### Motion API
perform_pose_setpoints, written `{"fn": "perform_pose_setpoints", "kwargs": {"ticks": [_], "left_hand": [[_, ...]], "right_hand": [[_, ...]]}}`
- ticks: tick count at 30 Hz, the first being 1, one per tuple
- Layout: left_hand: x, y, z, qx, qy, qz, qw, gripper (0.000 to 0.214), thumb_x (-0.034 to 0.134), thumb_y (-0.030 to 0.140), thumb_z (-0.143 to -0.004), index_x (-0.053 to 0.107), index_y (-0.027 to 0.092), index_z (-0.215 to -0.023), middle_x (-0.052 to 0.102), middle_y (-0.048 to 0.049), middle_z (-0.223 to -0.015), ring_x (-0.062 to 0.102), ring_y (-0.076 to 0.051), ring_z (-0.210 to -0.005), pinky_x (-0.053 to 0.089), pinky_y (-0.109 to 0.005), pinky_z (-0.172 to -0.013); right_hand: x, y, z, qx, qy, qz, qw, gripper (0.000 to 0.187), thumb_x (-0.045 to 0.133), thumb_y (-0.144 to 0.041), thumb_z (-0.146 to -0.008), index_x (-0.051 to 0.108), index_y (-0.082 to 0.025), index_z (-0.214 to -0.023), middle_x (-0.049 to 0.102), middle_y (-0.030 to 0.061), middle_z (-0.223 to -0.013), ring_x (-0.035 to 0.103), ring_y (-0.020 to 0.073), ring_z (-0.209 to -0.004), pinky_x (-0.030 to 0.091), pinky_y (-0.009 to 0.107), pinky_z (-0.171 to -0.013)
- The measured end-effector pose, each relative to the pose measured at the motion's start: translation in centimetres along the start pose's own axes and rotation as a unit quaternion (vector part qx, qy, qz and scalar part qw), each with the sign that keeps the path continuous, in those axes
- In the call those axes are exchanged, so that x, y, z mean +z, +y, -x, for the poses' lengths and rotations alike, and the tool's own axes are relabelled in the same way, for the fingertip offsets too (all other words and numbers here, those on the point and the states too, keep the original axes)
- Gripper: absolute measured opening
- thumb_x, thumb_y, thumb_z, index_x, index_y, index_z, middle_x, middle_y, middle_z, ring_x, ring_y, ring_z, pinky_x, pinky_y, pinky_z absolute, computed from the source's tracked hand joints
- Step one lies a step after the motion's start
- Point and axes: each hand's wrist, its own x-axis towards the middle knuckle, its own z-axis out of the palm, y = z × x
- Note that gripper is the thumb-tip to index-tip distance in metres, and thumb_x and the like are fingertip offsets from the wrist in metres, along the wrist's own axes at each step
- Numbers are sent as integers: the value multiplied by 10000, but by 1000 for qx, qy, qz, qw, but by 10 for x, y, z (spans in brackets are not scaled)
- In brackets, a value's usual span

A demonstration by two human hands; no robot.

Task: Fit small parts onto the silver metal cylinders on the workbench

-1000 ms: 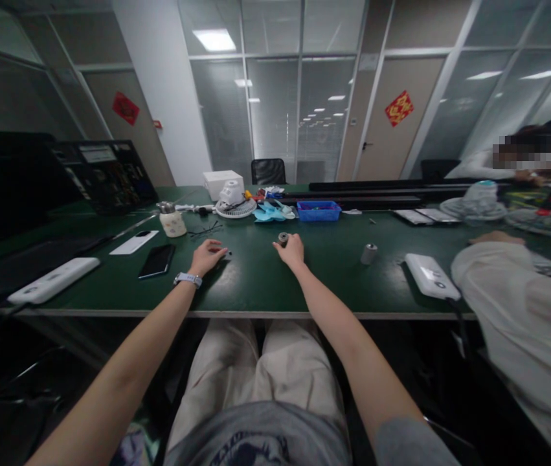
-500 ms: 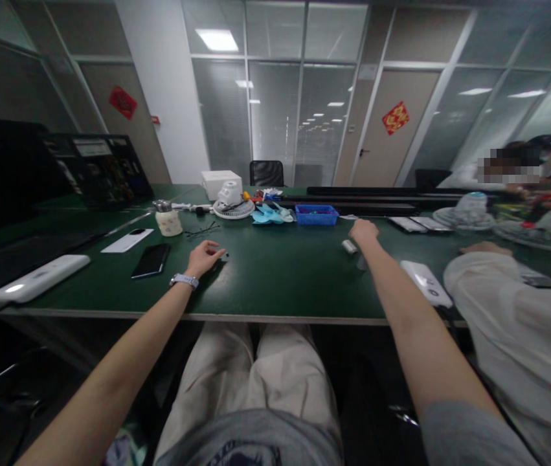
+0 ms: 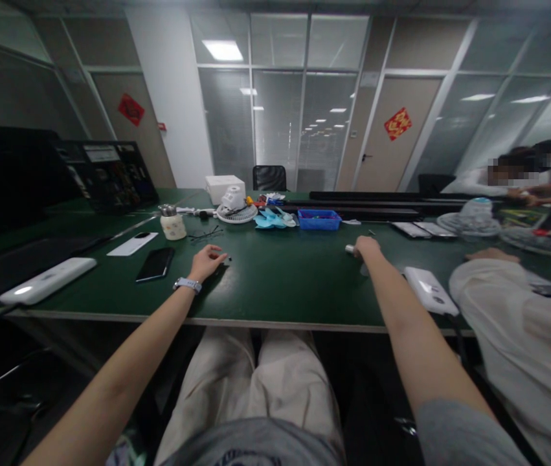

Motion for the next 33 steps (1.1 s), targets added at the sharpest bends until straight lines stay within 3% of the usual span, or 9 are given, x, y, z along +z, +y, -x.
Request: {"fn": "perform_pose_setpoints", "kwargs": {"ticks": [4, 9, 14, 18, 21, 23, 27, 30, 33], "left_hand": [[-1, 1, 1, -4, 0, -4, 1000, 296, 631, 410, -720, 609, 209, -936, 691, -28, -779, 635, -170, -717, 449, -265, -653], [-1, 0, 1, 4, 7, -13, 1000, 288, 632, 395, -717, 610, 208, -936, 686, -30, -780, 632, -172, -726, 448, -265, -657], [-1, -1, 1, 7, 5, -14, 1000, 275, 619, 385, -730, 612, 208, -941, 693, -39, -795, 637, -178, -744, 448, -265, -670], [1, -2, -1, -5, 38, -1, 999, 280, 544, 420, -792, 605, 195, -948, 703, -69, -836, 645, -189, -771, 444, -274, -689], [1, -2, -4, -51, 84, 14, 995, 354, 401, 475, -866, 583, 187, -960, 707, -96, -863, 647, -209, -800, 437, -291, -701], [0, -2, -6, -90, 97, 17, 991, 384, 333, 488, -887, 572, 193, -940, 709, -97, -861, 645, -220, -793, 429, -300, -694], [-3, 1, -5, -115, 96, 30, 988, 411, 284, 521, -891, 557, 214, -876, 706, -81, -856, 638, -225, -786, 413, -301, -677], [-4, 3, -3, -117, 90, 43, 988, 426, 267, 544, -886, 546, 223, -860, 703, -70, -845, 638, -225, -793, 412, -304, -679], [-3, 5, -2, -127, 76, 44, 988, 409, 268, 540, -883, 535, 232, -856, 703, -65, -842, 643, -227, -782, 417, -312, -671]], "right_hand": [[-19, 1, -6, 9, -81, 47, 996, 246, 757, -267, -631, 723, -98, -807, 670, 200, -856, 649, 271, -847, 483, 356, -727], [-30, -1, -1, -17, -119, 88, 989, 168, 697, -182, -687, 724, -119, -841, 654, 209, -988, 627, 285, -950, 462, 395, -782], [-28, 2, 10, -52, -111, 96, 988, 246, 651, -107, -704, 715, -172, -933, 614, 171, -1140, 597, 275, -1038, 423, 420, -858], [-32, -8, 24, -81, -39, 109, 990, 383, 625, -102, -714, 659, -206, -1081, 563, 160, -1233, 471, 310, -1194, 235, 544, -1006], [-36, -45, 48, -201, 72, 83, 973, 482, 609, -103, -716, 598, -239, -1178, 543, 126, -1260, 394, 273, -1246, 79, 519, -1073], [-33, -87, 70, -286, 103, 19, 953, 491, 595, -110, -726, 585, -255, -1195, 546, 106, -1249, 390, 254, -1240, 67, 483, -1086], [-17, -183, 113, -397, 31, -171, 901, 370, 531, -302, -840, 581, -269, -1206, 597, 95, -1153, 498, 251, -1106, 289, 443, -984], [-2, -240, 131, -396, -23, -260, 881, 430, 525, -489, -835, 594, -270, -1198, 628, 80, -1032, 548, 237, -980, 387, 379, -856], [9, -279, 136, -378, -46, -298, 875, 469, 563, -568, -784, 640, -283, -1147, 625, 62, -928, 561, 211, -896, 407, 315, -778]]}}
